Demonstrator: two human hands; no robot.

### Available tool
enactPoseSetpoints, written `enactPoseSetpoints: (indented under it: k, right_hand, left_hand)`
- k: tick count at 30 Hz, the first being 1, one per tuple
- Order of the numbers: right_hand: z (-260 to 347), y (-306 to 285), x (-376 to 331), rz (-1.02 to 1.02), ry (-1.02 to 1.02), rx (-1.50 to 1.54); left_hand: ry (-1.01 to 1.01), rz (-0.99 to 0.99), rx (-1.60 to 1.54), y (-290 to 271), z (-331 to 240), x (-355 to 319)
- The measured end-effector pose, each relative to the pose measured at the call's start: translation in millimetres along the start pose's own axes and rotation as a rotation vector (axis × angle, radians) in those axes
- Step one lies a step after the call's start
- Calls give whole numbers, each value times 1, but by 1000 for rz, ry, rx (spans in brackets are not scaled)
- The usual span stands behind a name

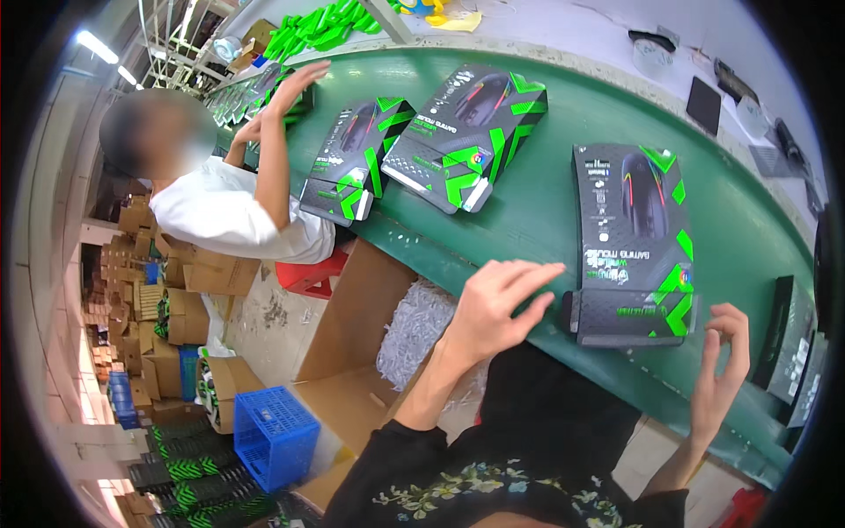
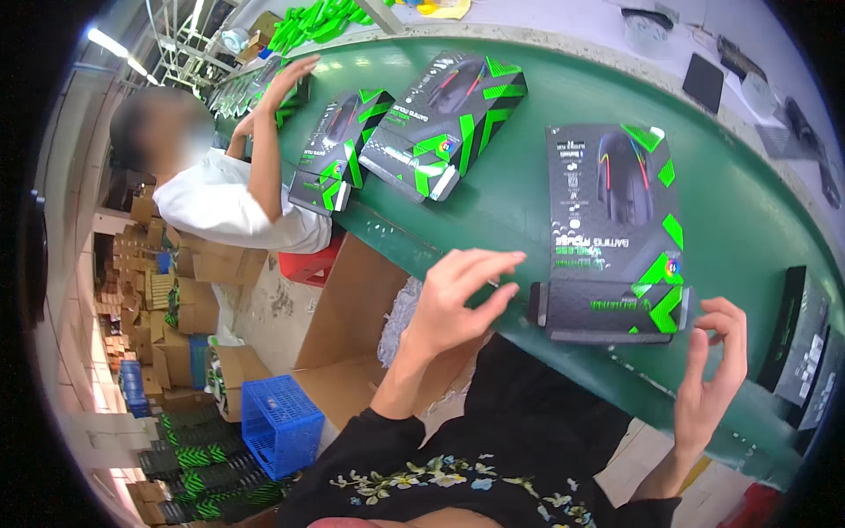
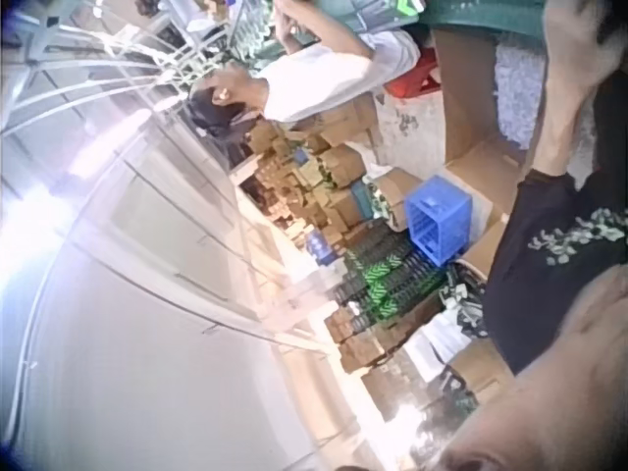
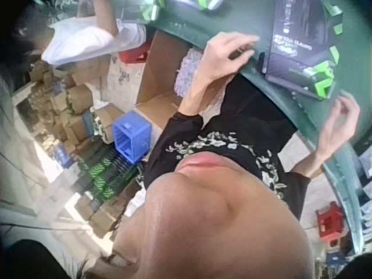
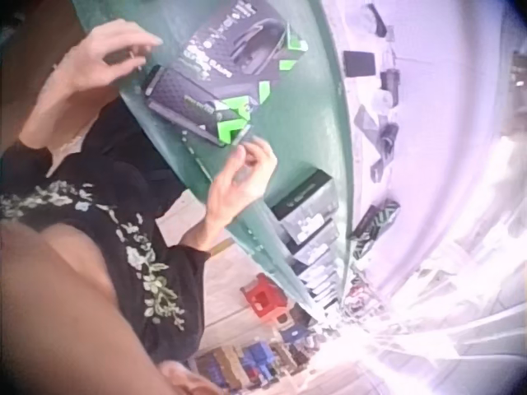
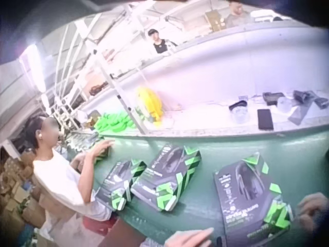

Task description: The person is folding and closing retail boxes for computer mice on an assembly line.

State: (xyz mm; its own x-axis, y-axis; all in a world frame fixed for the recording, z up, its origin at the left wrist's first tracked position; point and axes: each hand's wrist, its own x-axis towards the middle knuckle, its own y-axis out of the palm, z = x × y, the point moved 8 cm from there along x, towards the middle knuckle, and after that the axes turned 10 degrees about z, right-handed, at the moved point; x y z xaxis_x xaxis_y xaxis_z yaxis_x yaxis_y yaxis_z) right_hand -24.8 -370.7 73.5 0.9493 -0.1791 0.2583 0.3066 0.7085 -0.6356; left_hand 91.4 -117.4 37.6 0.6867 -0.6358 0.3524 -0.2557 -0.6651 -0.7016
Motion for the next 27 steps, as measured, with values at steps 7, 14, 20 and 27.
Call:
enactPoseSetpoints:
  k: [7, 14, 20, 27]
  right_hand:
    - [-9, 40, -2, 310, 64, -231]
    - [-18, 21, 1, 430, 56, 6]
    - [11, -5, 41, 496, -100, 416]
    - [4, -24, 76, 339, -20, 383]
  left_hand:
    - [76, 245, 297, 23, -13, 8]
    - [217, 243, 282, 15, -21, 8]
    - [246, 79, -269, -46, -33, 29]
    - [119, -225, -989, -52, -18, 43]
